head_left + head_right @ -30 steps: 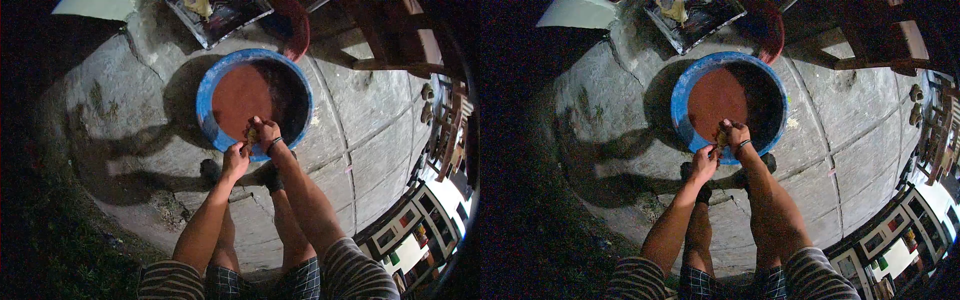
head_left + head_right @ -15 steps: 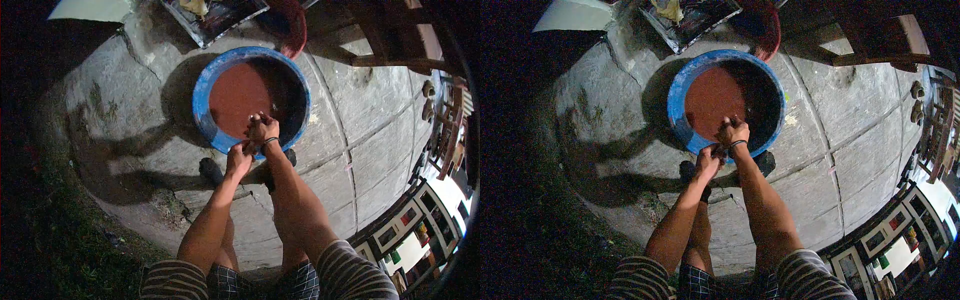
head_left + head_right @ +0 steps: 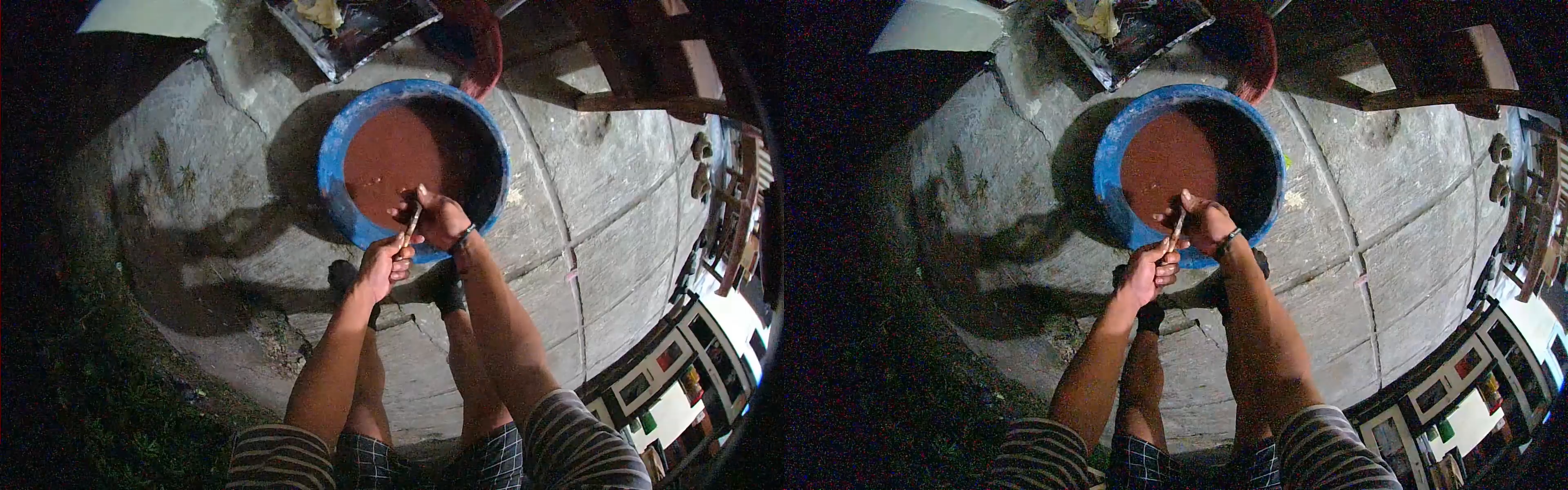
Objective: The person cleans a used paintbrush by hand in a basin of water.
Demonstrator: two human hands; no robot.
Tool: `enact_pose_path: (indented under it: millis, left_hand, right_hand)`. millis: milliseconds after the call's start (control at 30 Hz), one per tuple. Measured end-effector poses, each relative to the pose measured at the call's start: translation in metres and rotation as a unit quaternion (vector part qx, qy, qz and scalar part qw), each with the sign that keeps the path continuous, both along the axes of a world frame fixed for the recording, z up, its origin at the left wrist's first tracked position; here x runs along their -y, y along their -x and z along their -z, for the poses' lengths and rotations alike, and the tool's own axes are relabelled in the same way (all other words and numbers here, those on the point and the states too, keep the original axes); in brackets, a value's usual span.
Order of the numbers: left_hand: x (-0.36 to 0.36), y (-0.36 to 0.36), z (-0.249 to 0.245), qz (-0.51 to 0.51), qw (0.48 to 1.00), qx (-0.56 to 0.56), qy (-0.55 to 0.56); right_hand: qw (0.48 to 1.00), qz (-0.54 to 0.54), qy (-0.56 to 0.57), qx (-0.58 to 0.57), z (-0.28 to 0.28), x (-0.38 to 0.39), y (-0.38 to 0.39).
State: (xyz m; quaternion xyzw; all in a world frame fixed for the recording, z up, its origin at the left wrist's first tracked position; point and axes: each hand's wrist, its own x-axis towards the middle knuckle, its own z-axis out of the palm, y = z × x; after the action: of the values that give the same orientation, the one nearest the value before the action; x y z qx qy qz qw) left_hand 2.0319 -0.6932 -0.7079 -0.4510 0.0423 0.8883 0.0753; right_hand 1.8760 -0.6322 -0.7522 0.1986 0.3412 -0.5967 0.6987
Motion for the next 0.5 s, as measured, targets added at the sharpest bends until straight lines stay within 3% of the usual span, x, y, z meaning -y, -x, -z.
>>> enact_pose_path:
  millis: [67,133,233,267,333,367,400,433,500]
  left_hand:
    - [-0.005,0.003,-0.002,-0.016,0.998,0.065,0.013]
    - [-0.009,-0.002,0.005,-0.026,0.999,0.047,0.007]
    - [-0.014,-0.005,0.009,-0.011,0.996,0.069,0.048]
    - [-0.014,-0.004,0.005,-0.002,0.994,0.085,0.07]
    - [-0.015,-0.002,0.007,0.1,0.966,0.093,0.218]
    - [-0.016,-0.001,0.01,0.149,0.94,0.095,0.291]
    - [-0.021,0.002,0.015,0.15,0.856,0.119,0.481]
    - [-0.026,0.006,0.019,0.145,0.733,0.139,0.649]
    - [-0.025,0.001,0.025,0.238,0.673,0.172,0.679]
  right_hand:
    - [0.992,0.006,-0.106,-0.071,-0.002,0.009,-0.008]
    - [0.966,0.044,-0.192,-0.17,-0.002,0.019,-0.019]
    - [0.954,0.033,-0.237,-0.182,-0.004,0.023,-0.023]
    - [0.95,0.033,-0.245,-0.188,-0.004,0.023,-0.025]
    - [0.943,0.029,-0.257,-0.209,-0.003,0.024,-0.028]
    - [0.939,0.025,-0.26,-0.223,-0.003,0.025,-0.029]
    - [0.935,0.021,-0.263,-0.238,-0.003,0.024,-0.029]
    - [0.924,-0.009,-0.256,-0.284,-0.003,0.023,-0.028]
    - [0.894,-0.069,-0.238,-0.374,-0.003,0.02,-0.018]
